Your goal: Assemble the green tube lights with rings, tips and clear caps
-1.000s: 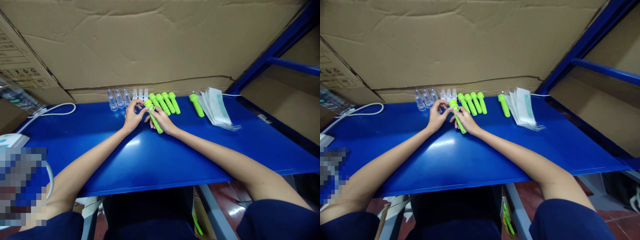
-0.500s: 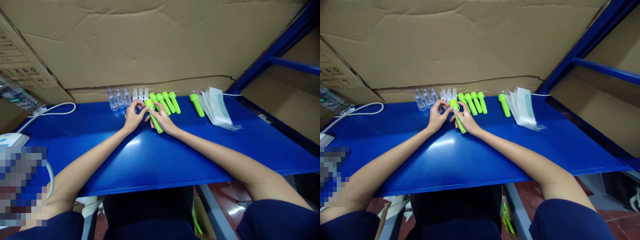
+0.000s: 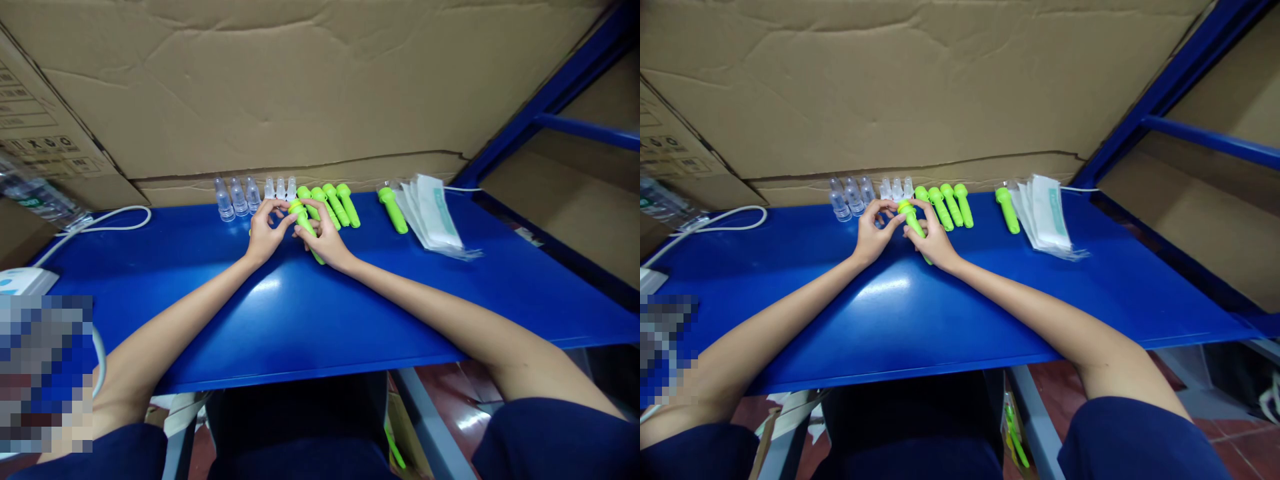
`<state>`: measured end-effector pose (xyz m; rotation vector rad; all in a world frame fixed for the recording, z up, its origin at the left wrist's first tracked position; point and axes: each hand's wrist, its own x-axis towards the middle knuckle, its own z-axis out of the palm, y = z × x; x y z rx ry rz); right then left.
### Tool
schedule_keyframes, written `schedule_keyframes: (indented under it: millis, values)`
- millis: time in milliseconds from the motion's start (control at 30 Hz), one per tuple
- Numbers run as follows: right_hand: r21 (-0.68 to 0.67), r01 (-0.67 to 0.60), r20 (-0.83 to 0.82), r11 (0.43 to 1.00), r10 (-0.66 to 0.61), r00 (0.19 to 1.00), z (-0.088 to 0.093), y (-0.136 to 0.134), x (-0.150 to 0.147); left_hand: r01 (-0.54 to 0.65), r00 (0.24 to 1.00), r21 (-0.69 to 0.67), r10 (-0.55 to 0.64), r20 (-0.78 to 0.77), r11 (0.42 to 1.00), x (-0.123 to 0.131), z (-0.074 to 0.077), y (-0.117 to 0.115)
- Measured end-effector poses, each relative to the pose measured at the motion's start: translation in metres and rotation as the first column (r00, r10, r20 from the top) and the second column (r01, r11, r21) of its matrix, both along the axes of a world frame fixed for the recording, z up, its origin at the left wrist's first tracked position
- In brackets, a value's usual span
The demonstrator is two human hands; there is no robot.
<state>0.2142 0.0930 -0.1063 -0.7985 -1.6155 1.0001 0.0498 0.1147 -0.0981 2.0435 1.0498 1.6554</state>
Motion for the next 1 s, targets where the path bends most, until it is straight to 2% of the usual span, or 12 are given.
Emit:
schedule_keyframes:
  millis: [300, 767, 1000]
  values:
    - [-0.005, 0.000, 0.054, 1.000, 0.000, 0.999, -0.0006, 0.0000, 0.0023, 0.038, 0.999, -0.069, -0.040, -0.025, 0.997, -0.0020, -0.0041, 0.0045]
    - [0.012, 0.068, 0.067, 0.998, -0.068, 0.995, -0.0007, -0.0018, 0.0027, 0.027, 0.999, -0.032, -0.028, -0.041, 0.999, -0.0027, -0.0002, 0.0015]
    - [0.179, 0.117, 0.154, 0.977, -0.146, 0.977, -0.0011, 0.0020, 0.0042, 0.058, 0.998, -0.052, -0.059, -0.015, 0.997, -0.0025, -0.0020, 0.0036]
